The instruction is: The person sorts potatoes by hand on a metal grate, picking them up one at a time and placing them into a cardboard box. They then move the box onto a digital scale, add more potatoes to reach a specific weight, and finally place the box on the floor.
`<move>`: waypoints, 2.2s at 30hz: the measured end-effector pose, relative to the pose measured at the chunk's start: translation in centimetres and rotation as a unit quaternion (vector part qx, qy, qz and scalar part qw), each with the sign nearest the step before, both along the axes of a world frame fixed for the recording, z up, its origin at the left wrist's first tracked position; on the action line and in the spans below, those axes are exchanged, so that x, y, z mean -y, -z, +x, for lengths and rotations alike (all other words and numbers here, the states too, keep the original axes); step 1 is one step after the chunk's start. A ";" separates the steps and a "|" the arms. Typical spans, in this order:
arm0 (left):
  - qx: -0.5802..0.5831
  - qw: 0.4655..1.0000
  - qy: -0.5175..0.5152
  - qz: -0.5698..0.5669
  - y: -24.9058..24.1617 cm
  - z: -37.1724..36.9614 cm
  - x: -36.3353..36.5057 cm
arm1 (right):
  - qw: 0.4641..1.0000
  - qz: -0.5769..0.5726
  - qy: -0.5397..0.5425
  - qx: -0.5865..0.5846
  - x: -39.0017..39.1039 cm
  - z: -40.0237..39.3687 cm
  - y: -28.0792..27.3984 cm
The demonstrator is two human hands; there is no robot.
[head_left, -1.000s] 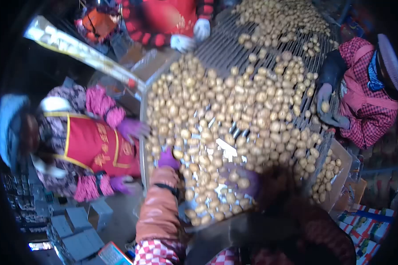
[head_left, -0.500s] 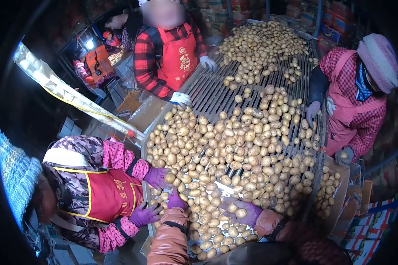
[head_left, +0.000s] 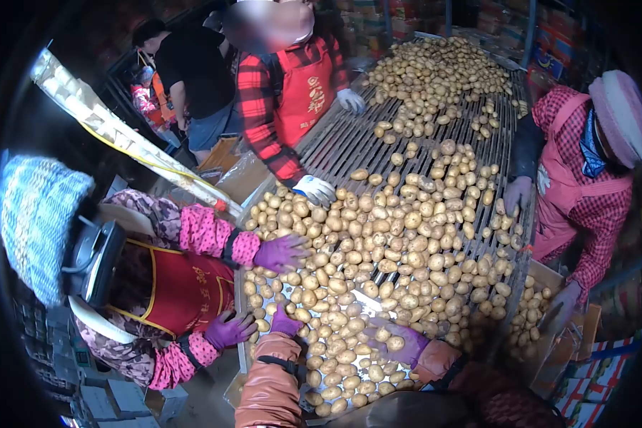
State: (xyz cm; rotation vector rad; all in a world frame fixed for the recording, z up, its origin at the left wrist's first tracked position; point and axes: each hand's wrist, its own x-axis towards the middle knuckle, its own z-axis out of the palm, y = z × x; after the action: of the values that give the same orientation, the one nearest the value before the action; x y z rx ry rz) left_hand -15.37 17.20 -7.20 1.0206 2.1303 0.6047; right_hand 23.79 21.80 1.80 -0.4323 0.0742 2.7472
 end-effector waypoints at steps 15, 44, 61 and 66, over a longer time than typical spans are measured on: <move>0.324 0.932 -0.111 0.119 -1.2 1.1 1.2 | 0.997 0.017 -0.018 0.073 0.1 -1.6 -1.4; 0.198 0.886 0.399 0.132 -21.7 22.5 -2.8 | 0.952 0.244 0.005 0.186 -2.0 4.7 0.6; -0.255 0.925 0.259 -0.108 -7.9 7.7 -14.7 | 0.932 0.257 0.104 0.234 -3.8 5.2 -4.6; -0.223 0.927 0.290 -0.086 -10.1 9.1 -16.0 | 0.950 0.225 0.084 0.199 -4.3 5.2 -4.3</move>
State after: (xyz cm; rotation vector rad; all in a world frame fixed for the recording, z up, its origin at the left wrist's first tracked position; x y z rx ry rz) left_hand -6.29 33.24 2.89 1.7101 2.0361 -0.1158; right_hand 29.03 26.11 6.08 -0.7900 -0.5775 2.3560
